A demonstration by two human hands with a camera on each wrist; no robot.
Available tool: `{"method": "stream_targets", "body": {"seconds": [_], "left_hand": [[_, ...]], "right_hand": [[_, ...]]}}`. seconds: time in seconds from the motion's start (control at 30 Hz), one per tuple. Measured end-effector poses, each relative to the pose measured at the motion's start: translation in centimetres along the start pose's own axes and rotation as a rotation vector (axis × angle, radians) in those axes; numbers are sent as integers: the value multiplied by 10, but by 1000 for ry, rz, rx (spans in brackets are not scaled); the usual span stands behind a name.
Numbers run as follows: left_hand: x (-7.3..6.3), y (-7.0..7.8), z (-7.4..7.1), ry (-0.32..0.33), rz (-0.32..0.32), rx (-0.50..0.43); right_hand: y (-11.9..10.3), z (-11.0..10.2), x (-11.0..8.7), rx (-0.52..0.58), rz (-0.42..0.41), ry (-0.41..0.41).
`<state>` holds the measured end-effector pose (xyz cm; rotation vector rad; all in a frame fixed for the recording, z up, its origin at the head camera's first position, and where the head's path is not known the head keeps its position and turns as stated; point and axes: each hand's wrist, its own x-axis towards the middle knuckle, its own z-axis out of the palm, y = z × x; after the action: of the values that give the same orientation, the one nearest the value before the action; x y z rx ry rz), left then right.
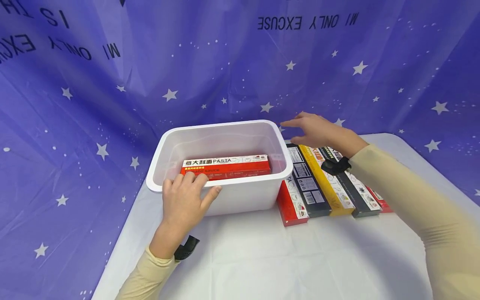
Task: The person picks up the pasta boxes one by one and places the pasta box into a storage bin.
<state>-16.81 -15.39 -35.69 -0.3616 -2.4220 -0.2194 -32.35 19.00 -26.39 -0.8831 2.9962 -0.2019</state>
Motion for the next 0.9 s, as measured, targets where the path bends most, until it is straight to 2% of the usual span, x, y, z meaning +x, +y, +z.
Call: {"method": "stream_targets", "body": {"seconds": [0.2, 0.47, 0.57, 0.7, 0.9], "left_hand": [[-1, 0, 0, -9, -8, -4], [-1, 1, -1, 4, -2, -6], [-1, 0, -1, 5, -2, -7], [-1, 0, 0, 5, -3, -8], [-1, 0, 0, 18, 6, -2]], "right_hand": [[43, 17, -37, 49, 59, 8], [101, 50, -86, 112, 211, -6], [121, 66, -103, 123, 243, -2], [140, 87, -125, 129, 281, 9], [153, 115, -157, 145, 354, 26]]}}
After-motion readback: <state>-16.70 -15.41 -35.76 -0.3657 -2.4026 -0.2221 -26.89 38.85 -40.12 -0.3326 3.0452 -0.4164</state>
